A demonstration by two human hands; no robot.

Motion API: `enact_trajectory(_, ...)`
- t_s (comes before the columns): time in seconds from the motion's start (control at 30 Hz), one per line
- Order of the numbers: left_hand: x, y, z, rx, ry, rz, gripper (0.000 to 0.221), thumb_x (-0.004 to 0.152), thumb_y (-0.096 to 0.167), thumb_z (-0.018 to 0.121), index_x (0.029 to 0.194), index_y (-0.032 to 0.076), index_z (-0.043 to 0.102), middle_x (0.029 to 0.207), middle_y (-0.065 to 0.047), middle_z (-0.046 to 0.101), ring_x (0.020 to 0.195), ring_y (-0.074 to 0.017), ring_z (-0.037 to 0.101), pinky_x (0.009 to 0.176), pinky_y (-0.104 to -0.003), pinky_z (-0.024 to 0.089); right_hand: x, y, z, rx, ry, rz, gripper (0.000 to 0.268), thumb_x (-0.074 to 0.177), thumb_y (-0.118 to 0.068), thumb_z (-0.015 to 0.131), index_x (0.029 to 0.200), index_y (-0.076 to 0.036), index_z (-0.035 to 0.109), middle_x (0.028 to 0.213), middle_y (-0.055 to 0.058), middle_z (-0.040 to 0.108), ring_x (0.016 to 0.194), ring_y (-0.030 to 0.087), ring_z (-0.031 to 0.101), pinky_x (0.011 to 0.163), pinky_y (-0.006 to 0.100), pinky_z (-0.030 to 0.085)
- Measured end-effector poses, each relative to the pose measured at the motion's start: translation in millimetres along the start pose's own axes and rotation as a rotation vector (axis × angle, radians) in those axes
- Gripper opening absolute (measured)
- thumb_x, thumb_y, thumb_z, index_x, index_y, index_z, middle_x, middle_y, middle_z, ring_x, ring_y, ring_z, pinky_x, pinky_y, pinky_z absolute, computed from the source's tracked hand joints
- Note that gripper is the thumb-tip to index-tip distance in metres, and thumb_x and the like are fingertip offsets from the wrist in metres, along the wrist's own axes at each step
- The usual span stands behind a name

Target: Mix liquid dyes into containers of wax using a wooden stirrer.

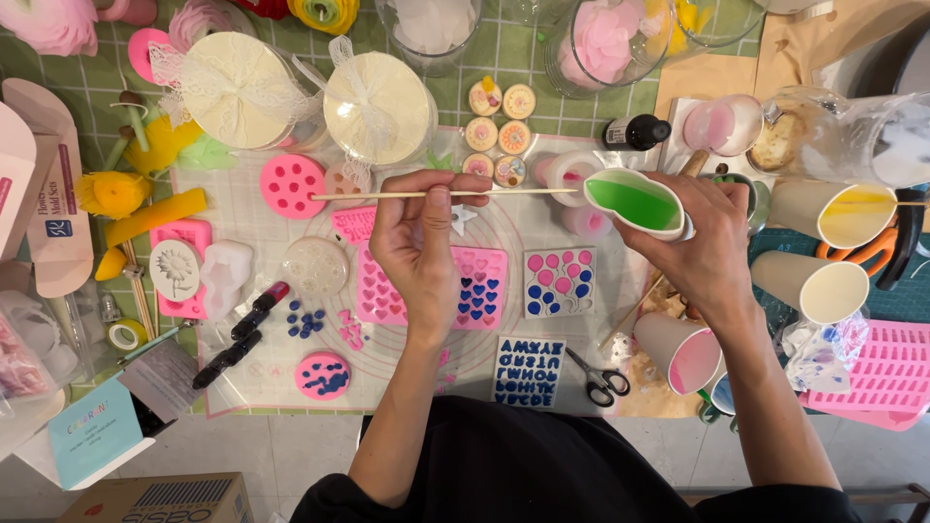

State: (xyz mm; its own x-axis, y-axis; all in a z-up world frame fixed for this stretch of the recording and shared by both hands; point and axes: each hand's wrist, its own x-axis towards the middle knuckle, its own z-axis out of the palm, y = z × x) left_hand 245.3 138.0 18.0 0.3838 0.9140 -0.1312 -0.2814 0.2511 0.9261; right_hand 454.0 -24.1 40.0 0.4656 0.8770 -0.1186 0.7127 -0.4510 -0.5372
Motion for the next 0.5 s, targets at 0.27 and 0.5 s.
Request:
enact_trajectory(0.27,-0.1,0.4,-0.6,-0.002,-0.002,-0.002,0.014,0.113,0.009,0.055,0.119,-0.003,0.058,0.106,-0.017,0.073,0.095,-0.0206,0.073,0.090,-0.036,0.062,0.3,-1.4,-0.6,-0.007,0.000,-0.001,0.041,0.085,-0.026,0.087,0.121,-0.010,0.074,0.111,0.006,0.074,0.099,0.023,0.067,0.093,0.037,0.035)
enact_trajectory(0.5,-0.1,0.0,-0.2,-0.004,-0.008,0.011,0.014,0.113,0.009,0.055,0.119,-0.003,0.058,0.106,-0.017,0.074,0.096,-0.0210,0.073,0.090,-0.036,0.061,0.3,-2.6,-1.7,-0.002,0.009,-0.015,0.041,0.086,-0.025,0.086,0.121,-0.010,0.074,0.111,0.006,0.074,0.100,0.023,0.068,0.094,0.038,0.036)
